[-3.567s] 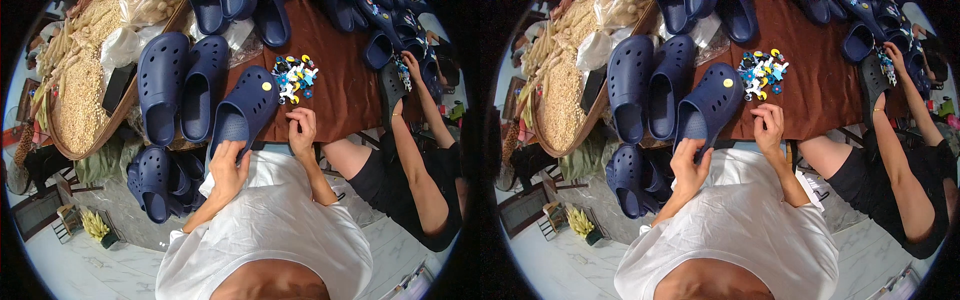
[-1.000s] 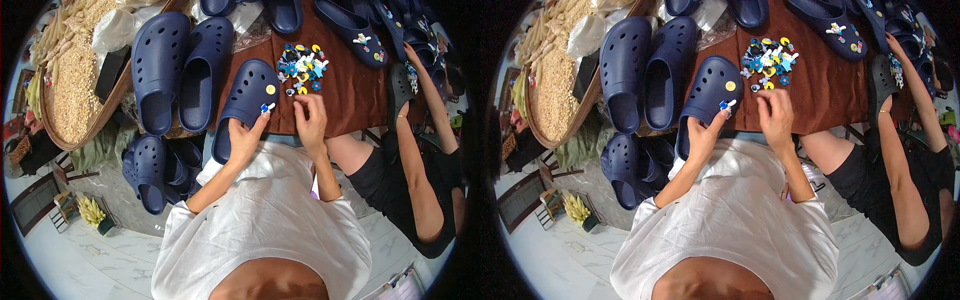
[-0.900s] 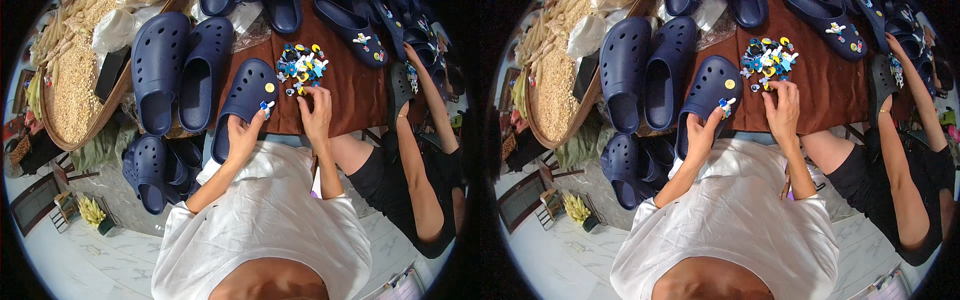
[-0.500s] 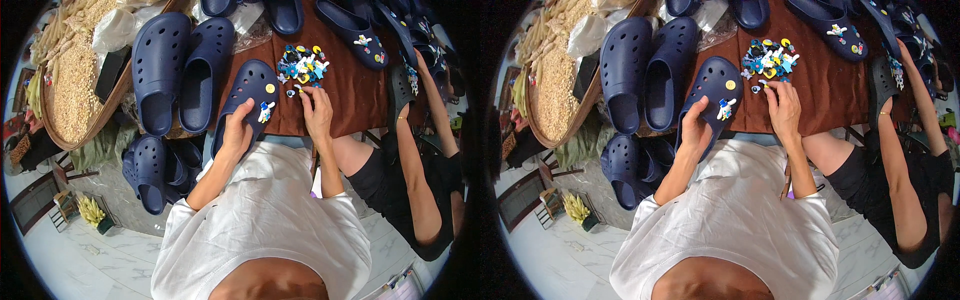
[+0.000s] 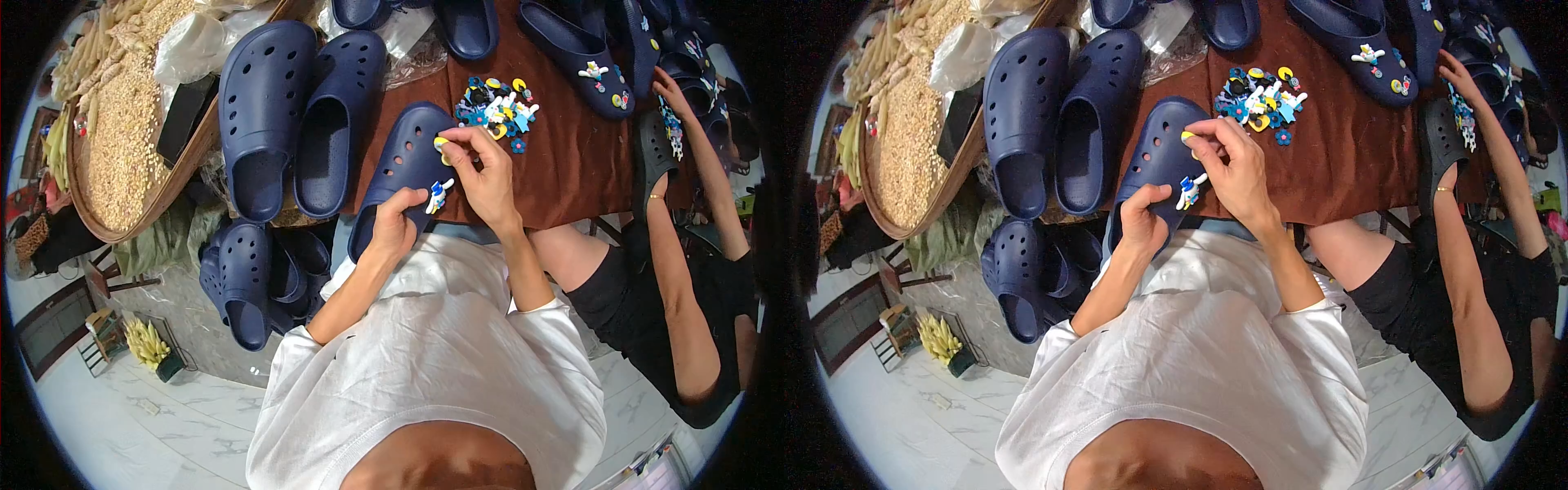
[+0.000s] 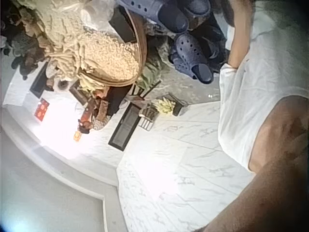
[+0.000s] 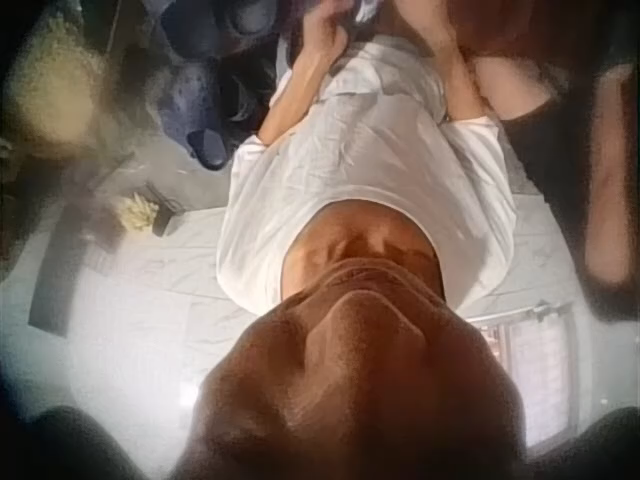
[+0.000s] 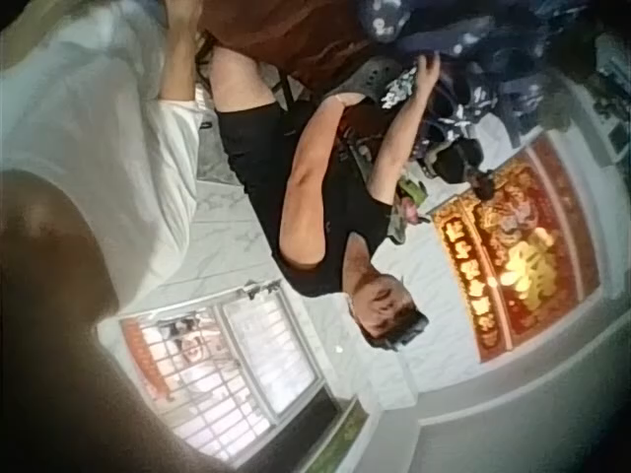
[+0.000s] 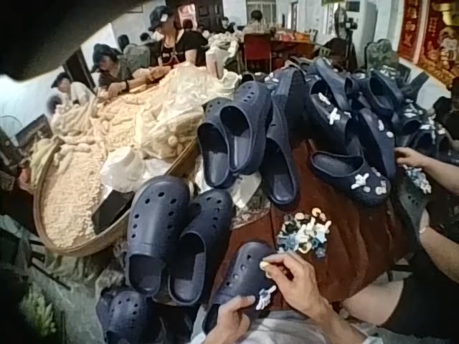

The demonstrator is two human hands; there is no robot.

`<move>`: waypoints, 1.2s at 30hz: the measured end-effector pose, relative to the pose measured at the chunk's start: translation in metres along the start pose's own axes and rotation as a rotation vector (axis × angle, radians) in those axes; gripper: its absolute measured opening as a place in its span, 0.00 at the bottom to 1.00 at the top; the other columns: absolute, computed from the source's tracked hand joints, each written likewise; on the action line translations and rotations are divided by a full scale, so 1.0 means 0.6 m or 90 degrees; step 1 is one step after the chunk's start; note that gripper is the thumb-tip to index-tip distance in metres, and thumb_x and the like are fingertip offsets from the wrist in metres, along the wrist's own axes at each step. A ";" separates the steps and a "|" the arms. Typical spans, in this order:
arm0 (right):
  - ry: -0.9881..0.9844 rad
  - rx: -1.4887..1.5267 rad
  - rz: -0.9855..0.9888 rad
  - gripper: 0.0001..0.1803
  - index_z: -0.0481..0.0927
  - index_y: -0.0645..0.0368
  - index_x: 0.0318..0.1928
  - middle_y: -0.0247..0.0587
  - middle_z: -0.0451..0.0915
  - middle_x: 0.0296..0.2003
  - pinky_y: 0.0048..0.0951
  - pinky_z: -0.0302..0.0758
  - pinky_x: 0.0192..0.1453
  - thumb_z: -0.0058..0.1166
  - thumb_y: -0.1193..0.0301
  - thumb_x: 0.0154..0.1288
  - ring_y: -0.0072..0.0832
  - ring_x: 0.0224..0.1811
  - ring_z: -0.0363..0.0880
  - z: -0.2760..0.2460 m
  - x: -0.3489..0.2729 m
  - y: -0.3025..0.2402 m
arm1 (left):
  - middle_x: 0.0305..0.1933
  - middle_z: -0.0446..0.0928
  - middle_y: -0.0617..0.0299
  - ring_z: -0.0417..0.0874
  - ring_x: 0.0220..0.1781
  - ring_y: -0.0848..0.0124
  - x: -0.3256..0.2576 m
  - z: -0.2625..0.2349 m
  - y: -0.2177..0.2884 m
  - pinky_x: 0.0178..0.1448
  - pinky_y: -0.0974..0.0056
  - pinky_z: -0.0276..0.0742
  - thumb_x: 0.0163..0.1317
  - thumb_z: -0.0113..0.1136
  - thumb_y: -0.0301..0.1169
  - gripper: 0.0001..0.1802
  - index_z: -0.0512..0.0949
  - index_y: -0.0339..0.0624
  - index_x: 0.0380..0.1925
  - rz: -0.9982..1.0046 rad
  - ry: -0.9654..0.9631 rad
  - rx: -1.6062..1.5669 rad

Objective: Manually attaching decorative charms to rubber clogs.

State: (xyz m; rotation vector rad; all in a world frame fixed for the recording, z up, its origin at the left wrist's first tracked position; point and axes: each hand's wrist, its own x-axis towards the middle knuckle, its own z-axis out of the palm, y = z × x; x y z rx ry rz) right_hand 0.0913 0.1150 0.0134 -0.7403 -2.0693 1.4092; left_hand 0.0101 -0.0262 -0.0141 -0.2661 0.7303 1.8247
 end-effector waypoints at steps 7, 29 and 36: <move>0.059 -0.038 -0.057 0.07 0.84 0.60 0.43 0.35 0.77 0.35 0.25 0.74 0.34 0.62 0.74 0.66 0.21 0.30 0.77 -0.005 -0.004 0.013 | 0.34 0.83 0.57 0.84 0.38 0.68 -0.029 -0.011 -0.010 0.50 0.63 0.77 0.53 0.58 0.19 0.05 0.82 0.31 0.29 0.002 0.014 0.040; 0.039 -0.005 0.050 0.22 0.80 0.63 0.53 0.35 0.75 0.42 0.25 0.76 0.45 0.69 0.68 0.61 0.23 0.41 0.75 -0.010 -0.063 0.013 | 0.44 0.83 0.57 0.84 0.44 0.65 -0.076 0.000 -0.010 0.54 0.59 0.80 0.54 0.57 0.20 0.18 0.77 0.34 0.47 -0.029 0.027 0.148; -0.026 0.055 0.040 0.29 0.72 0.60 0.65 0.43 0.71 0.56 0.30 0.76 0.55 0.63 0.63 0.67 0.31 0.50 0.76 -0.015 -0.073 0.020 | 0.45 0.78 0.61 0.79 0.45 0.71 -0.091 0.011 -0.003 0.53 0.66 0.73 0.53 0.61 0.22 0.21 0.76 0.37 0.50 0.083 -0.012 0.438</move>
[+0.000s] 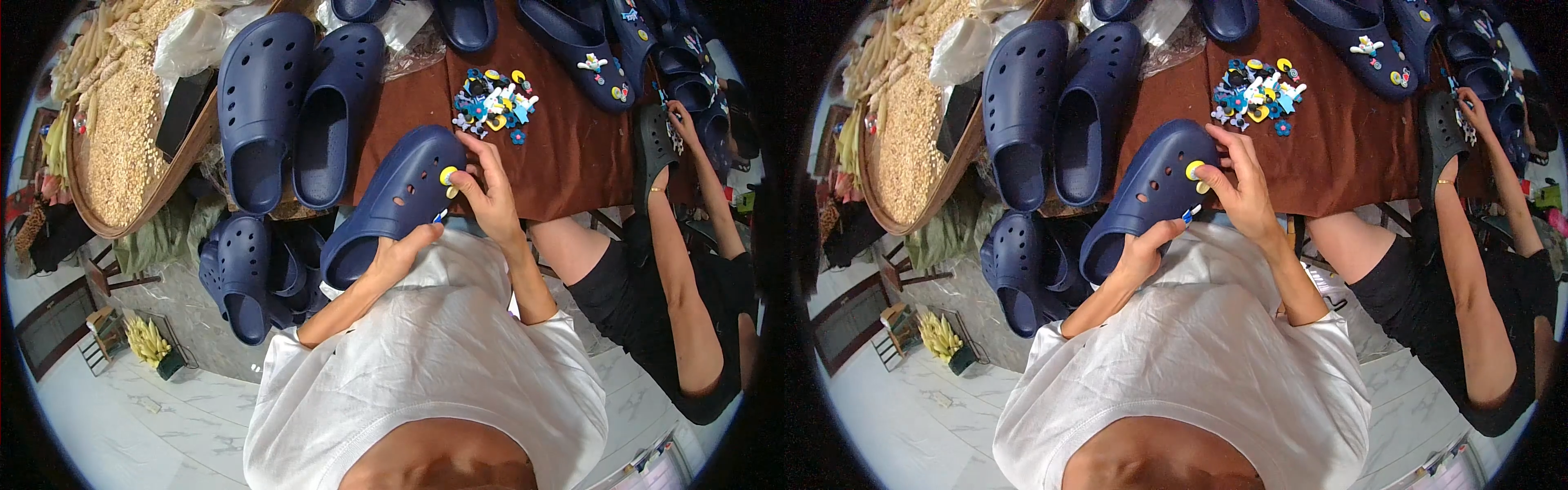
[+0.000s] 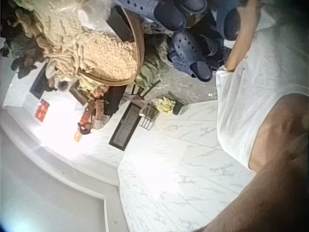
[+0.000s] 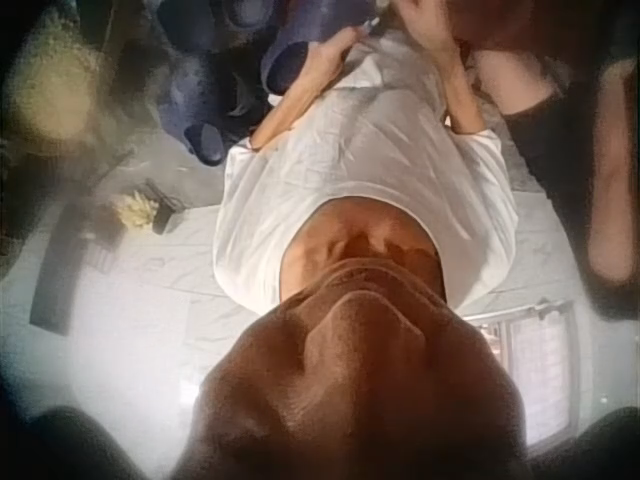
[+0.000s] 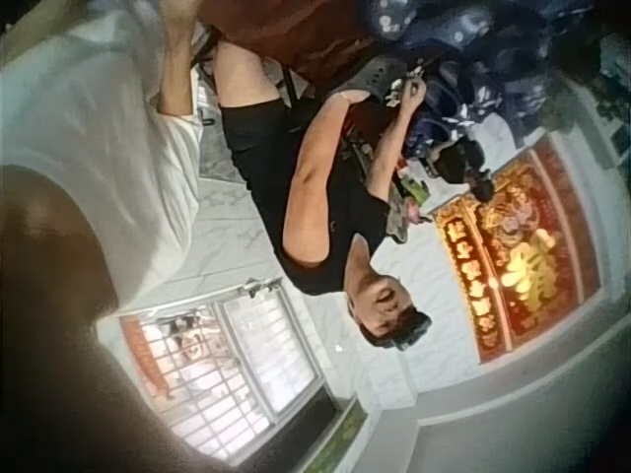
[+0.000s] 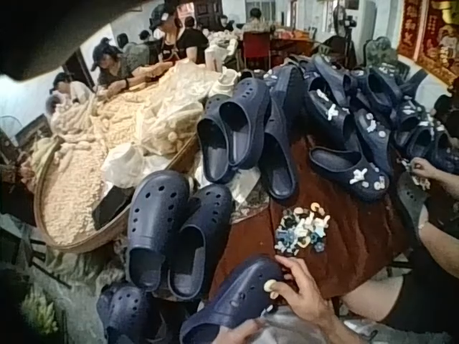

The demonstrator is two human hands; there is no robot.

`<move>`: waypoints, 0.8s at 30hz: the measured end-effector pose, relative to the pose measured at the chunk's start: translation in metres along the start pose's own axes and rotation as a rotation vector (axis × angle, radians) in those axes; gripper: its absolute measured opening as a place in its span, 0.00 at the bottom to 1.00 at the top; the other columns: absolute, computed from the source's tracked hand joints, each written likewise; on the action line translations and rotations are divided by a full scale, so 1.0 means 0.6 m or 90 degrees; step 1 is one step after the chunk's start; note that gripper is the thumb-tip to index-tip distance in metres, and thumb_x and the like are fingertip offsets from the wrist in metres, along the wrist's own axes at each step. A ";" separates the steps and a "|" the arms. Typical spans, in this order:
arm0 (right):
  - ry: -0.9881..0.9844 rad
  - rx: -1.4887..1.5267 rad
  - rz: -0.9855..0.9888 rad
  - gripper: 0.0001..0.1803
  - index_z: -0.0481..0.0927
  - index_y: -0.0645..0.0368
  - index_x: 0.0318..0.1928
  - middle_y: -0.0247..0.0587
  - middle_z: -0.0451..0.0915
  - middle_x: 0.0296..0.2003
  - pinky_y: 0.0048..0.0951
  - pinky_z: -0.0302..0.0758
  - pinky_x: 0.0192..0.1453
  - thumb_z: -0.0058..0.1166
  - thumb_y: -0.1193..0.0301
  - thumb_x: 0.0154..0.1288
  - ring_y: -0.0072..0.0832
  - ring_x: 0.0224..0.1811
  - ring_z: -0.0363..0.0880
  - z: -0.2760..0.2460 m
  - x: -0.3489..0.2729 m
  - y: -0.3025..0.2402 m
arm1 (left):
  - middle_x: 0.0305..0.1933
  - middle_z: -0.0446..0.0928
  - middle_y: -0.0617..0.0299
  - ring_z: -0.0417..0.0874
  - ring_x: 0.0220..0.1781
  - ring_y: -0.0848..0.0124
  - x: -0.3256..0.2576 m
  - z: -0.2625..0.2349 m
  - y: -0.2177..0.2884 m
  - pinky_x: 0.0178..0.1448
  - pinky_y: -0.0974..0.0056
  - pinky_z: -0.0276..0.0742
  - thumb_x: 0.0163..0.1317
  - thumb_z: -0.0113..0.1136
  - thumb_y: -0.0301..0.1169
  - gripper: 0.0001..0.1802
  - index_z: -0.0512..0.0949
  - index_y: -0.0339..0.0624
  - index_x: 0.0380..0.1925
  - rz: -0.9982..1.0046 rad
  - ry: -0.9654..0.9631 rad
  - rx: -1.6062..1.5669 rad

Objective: Manually attaching decorative charms to rubber clogs.

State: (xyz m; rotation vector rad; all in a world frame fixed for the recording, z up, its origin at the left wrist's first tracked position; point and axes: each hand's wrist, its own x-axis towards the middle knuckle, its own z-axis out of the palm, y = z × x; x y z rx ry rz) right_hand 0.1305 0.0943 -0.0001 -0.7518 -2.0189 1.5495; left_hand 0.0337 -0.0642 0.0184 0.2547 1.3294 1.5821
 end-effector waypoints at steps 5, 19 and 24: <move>-0.095 0.192 0.091 0.34 0.60 0.62 0.72 0.46 0.68 0.62 0.34 0.75 0.61 0.57 0.62 0.73 0.32 0.58 0.74 -0.003 -0.003 -0.004 | 0.46 0.77 0.62 0.77 0.47 0.71 -0.005 0.003 0.005 0.53 0.66 0.73 0.53 0.62 0.25 0.23 0.76 0.36 0.51 0.084 -0.016 0.119; -0.130 0.217 0.148 0.32 0.59 0.62 0.68 0.49 0.73 0.57 0.32 0.76 0.57 0.58 0.63 0.72 0.30 0.56 0.75 -0.001 -0.003 0.001 | 0.48 0.77 0.61 0.78 0.49 0.72 0.000 -0.021 0.004 0.53 0.64 0.76 0.51 0.61 0.22 0.28 0.73 0.36 0.56 0.012 -0.100 0.111; -0.092 0.284 0.147 0.32 0.61 0.62 0.69 0.47 0.71 0.58 0.31 0.76 0.57 0.58 0.63 0.72 0.29 0.56 0.75 0.010 -0.009 0.015 | 0.45 0.80 0.59 0.81 0.41 0.69 0.002 -0.021 -0.012 0.48 0.65 0.77 0.48 0.57 0.21 0.25 0.75 0.36 0.51 -0.086 -0.031 -0.117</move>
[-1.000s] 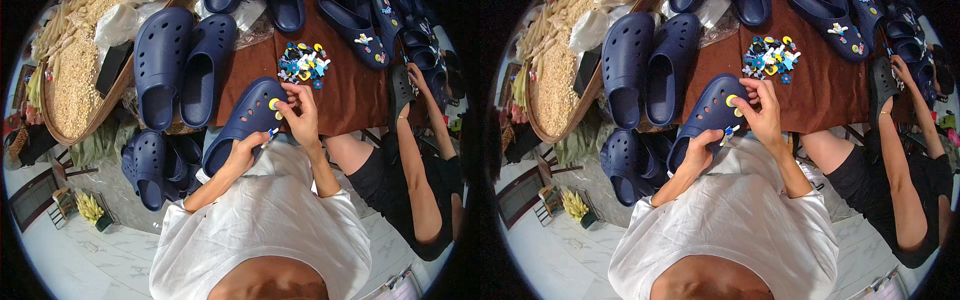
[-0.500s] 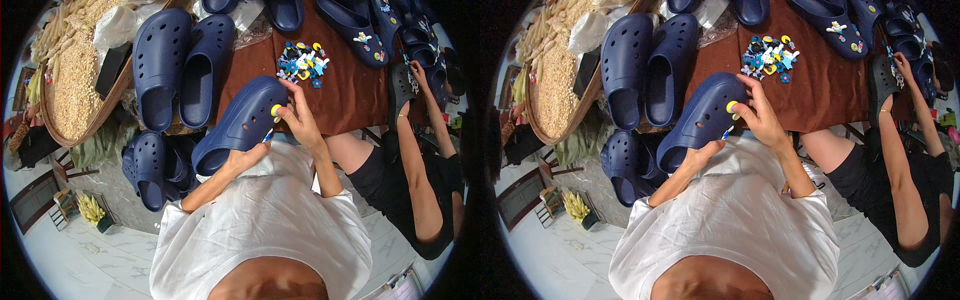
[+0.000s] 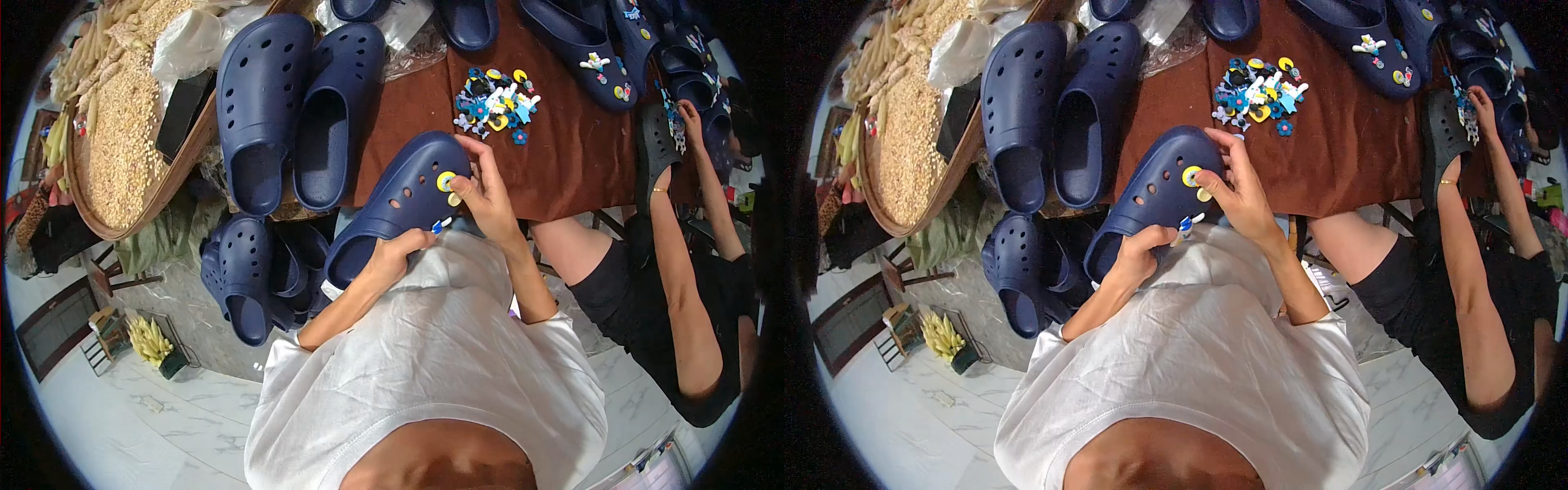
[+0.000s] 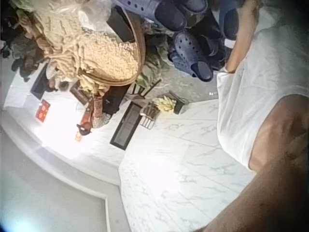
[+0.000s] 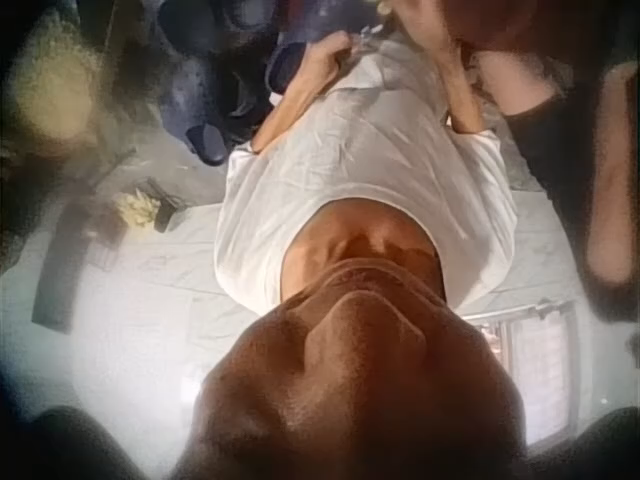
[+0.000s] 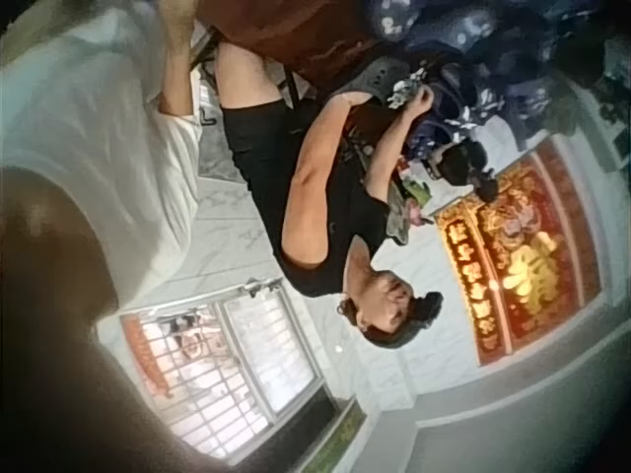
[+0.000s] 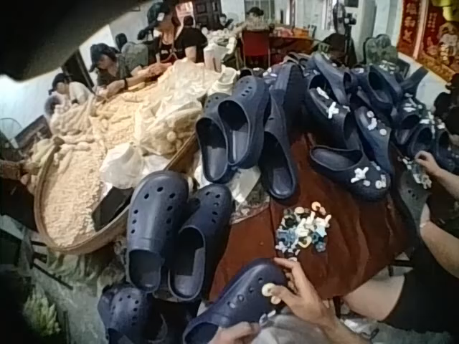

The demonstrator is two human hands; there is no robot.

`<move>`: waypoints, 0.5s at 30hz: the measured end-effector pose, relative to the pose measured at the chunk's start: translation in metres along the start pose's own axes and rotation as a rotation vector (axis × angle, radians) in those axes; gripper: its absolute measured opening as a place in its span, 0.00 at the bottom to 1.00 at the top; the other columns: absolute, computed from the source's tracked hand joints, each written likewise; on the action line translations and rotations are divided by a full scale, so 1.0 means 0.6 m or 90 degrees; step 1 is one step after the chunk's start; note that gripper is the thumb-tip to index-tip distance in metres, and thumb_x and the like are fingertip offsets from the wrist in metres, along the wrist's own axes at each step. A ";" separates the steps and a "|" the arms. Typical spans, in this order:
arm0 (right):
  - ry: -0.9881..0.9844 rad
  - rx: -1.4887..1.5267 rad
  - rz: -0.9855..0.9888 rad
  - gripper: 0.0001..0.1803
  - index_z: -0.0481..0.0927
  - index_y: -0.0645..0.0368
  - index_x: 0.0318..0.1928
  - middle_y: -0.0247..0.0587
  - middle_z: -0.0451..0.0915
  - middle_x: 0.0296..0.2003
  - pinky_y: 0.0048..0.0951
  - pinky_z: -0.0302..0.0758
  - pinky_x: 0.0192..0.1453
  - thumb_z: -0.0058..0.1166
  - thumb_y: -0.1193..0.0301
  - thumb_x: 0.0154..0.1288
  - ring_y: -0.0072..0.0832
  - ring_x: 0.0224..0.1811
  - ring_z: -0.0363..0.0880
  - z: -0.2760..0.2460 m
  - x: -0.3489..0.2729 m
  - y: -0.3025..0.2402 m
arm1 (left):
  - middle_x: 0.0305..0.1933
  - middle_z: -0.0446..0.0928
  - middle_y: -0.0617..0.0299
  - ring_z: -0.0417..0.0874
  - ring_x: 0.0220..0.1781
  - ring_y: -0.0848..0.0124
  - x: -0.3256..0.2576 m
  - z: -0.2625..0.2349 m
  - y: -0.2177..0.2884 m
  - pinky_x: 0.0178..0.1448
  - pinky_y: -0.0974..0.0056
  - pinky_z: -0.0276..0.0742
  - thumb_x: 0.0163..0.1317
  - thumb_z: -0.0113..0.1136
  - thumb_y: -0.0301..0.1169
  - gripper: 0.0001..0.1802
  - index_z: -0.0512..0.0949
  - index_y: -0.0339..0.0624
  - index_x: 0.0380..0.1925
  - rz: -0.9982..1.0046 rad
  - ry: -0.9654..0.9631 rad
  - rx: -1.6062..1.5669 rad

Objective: Manually attaching decorative charms to rubber clogs.

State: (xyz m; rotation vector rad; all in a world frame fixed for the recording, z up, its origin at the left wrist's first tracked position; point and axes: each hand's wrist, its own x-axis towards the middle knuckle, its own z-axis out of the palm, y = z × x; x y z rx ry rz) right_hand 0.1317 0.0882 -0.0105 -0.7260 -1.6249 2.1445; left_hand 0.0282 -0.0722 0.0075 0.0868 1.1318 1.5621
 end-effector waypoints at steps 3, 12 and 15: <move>0.029 -0.073 -0.038 0.32 0.65 0.63 0.67 0.47 0.70 0.59 0.32 0.75 0.58 0.61 0.62 0.70 0.31 0.57 0.74 0.001 0.003 -0.011 | 0.41 0.78 0.61 0.78 0.36 0.73 -0.003 0.018 0.003 0.44 0.68 0.75 0.51 0.59 0.20 0.21 0.74 0.37 0.49 0.022 0.026 -0.092; 0.180 -0.474 -0.319 0.30 0.80 0.59 0.47 0.42 0.74 0.45 0.38 0.74 0.51 0.79 0.61 0.45 0.38 0.49 0.75 0.022 -0.013 -0.044 | 0.43 0.78 0.61 0.79 0.41 0.72 -0.002 0.021 0.004 0.46 0.66 0.77 0.51 0.57 0.19 0.22 0.75 0.37 0.49 0.023 0.077 -0.108; 0.220 -0.455 -0.312 0.23 0.82 0.58 0.41 0.39 0.77 0.38 0.36 0.74 0.47 0.78 0.66 0.45 0.38 0.45 0.77 0.031 -0.006 -0.040 | 0.44 0.76 0.62 0.77 0.42 0.73 0.000 -0.001 -0.021 0.46 0.66 0.75 0.51 0.56 0.19 0.21 0.75 0.36 0.49 0.060 0.042 0.015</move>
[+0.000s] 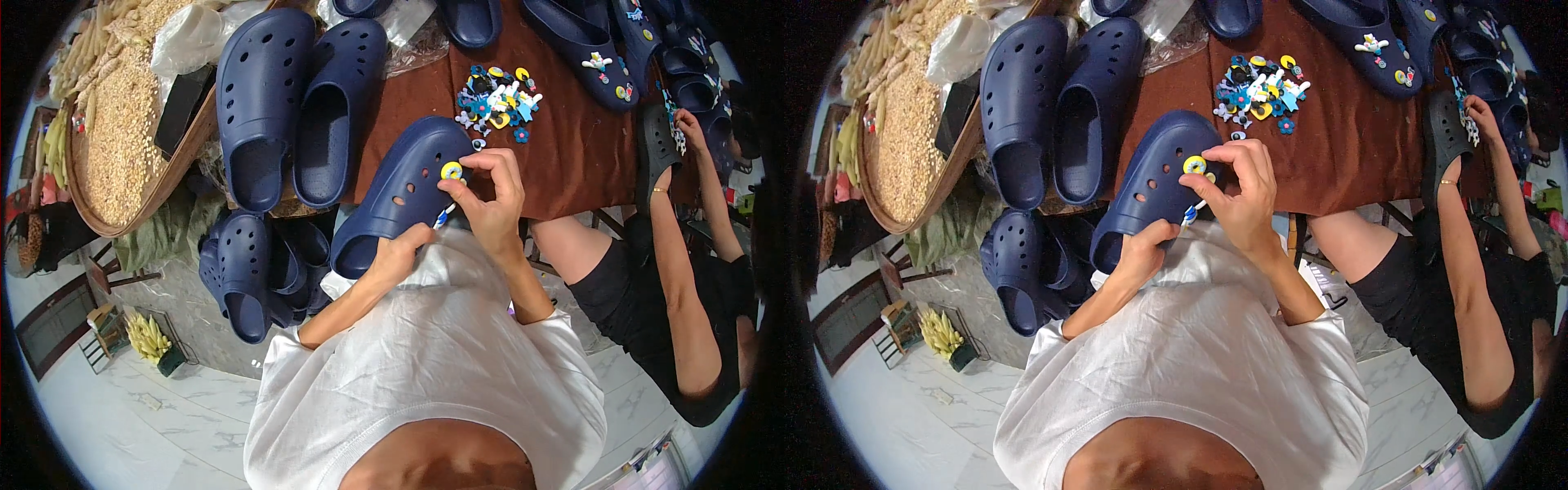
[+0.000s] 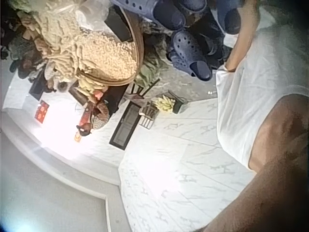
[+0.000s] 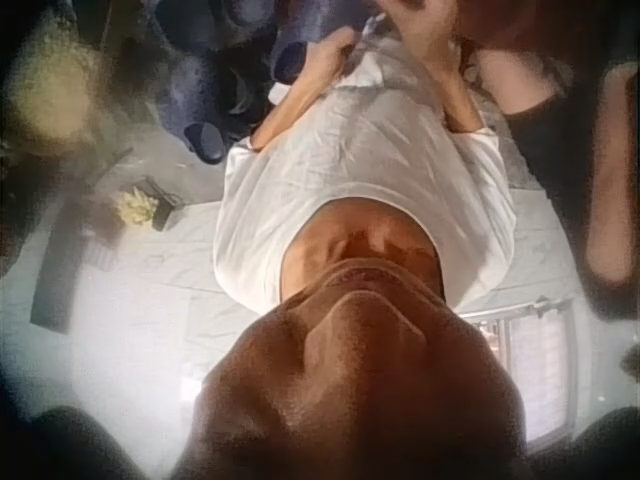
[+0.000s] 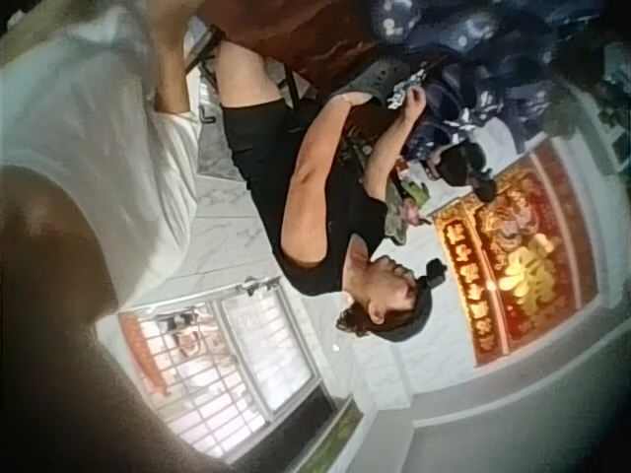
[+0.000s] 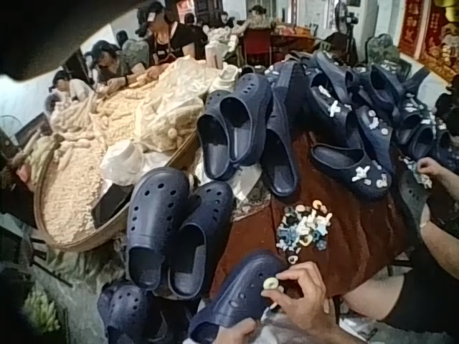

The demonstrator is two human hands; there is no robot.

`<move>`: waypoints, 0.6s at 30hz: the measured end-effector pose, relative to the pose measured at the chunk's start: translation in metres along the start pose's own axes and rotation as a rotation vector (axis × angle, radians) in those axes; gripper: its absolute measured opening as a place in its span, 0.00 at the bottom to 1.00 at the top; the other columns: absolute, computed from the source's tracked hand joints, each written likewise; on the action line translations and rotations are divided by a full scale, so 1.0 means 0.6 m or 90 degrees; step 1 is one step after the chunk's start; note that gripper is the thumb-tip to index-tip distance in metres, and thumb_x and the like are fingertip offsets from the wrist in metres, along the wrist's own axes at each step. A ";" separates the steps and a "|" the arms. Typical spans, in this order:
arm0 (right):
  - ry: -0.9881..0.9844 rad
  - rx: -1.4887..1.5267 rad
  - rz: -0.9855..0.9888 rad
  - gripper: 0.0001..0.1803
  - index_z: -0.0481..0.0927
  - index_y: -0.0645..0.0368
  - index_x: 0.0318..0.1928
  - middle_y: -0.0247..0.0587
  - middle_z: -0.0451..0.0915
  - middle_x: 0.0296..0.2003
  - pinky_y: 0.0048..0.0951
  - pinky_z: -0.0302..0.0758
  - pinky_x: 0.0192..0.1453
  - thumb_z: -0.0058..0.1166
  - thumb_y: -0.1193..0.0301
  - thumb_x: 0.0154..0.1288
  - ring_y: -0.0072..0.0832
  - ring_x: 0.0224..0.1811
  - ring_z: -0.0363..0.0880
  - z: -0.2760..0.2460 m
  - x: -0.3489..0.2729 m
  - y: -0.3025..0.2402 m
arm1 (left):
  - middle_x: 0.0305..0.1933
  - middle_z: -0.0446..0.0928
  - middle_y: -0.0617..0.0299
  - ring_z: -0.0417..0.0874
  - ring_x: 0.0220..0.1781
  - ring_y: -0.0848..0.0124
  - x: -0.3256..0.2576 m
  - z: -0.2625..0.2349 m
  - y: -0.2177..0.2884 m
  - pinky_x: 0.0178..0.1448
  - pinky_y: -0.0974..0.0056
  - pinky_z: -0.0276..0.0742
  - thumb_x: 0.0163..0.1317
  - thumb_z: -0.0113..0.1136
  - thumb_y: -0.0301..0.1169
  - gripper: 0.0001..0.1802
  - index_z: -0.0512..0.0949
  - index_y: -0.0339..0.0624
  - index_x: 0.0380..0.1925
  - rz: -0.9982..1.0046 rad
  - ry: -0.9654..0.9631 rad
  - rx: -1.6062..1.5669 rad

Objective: Manually attaching decorative charms to rubber clogs.

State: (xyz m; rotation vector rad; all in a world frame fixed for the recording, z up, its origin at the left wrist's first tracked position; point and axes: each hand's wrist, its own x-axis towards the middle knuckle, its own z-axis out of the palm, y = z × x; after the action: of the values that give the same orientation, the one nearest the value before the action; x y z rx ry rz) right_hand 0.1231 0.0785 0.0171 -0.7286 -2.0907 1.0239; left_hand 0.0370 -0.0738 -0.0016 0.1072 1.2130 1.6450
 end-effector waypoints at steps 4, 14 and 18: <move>0.007 0.042 0.036 0.16 0.84 0.59 0.39 0.39 0.79 0.35 0.33 0.75 0.44 0.75 0.73 0.49 0.35 0.40 0.78 0.007 -0.002 0.000 | 0.45 0.75 0.62 0.76 0.43 0.72 -0.009 0.020 0.015 0.48 0.66 0.74 0.51 0.55 0.19 0.22 0.75 0.35 0.49 0.007 0.016 0.107; -0.011 0.054 -0.034 0.16 0.86 0.59 0.45 0.40 0.79 0.37 0.30 0.76 0.43 0.71 0.76 0.54 0.33 0.39 0.80 -0.002 -0.003 -0.002 | 0.53 0.75 0.59 0.76 0.53 0.69 -0.015 0.005 0.040 0.57 0.64 0.73 0.53 0.57 0.21 0.26 0.73 0.34 0.56 0.105 -0.057 0.170; -0.052 0.129 0.029 0.15 0.85 0.61 0.47 0.39 0.78 0.40 0.27 0.77 0.46 0.68 0.77 0.58 0.27 0.41 0.80 -0.009 0.003 -0.016 | 0.52 0.75 0.59 0.76 0.52 0.70 -0.014 -0.001 0.035 0.56 0.64 0.74 0.54 0.58 0.22 0.25 0.73 0.34 0.55 0.112 -0.065 0.193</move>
State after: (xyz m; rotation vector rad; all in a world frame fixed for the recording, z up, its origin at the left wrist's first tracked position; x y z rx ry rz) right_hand 0.1245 0.0770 0.0279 -0.6444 -2.0095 1.2879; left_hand 0.0263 -0.0797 0.0179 0.4938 1.3973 1.5720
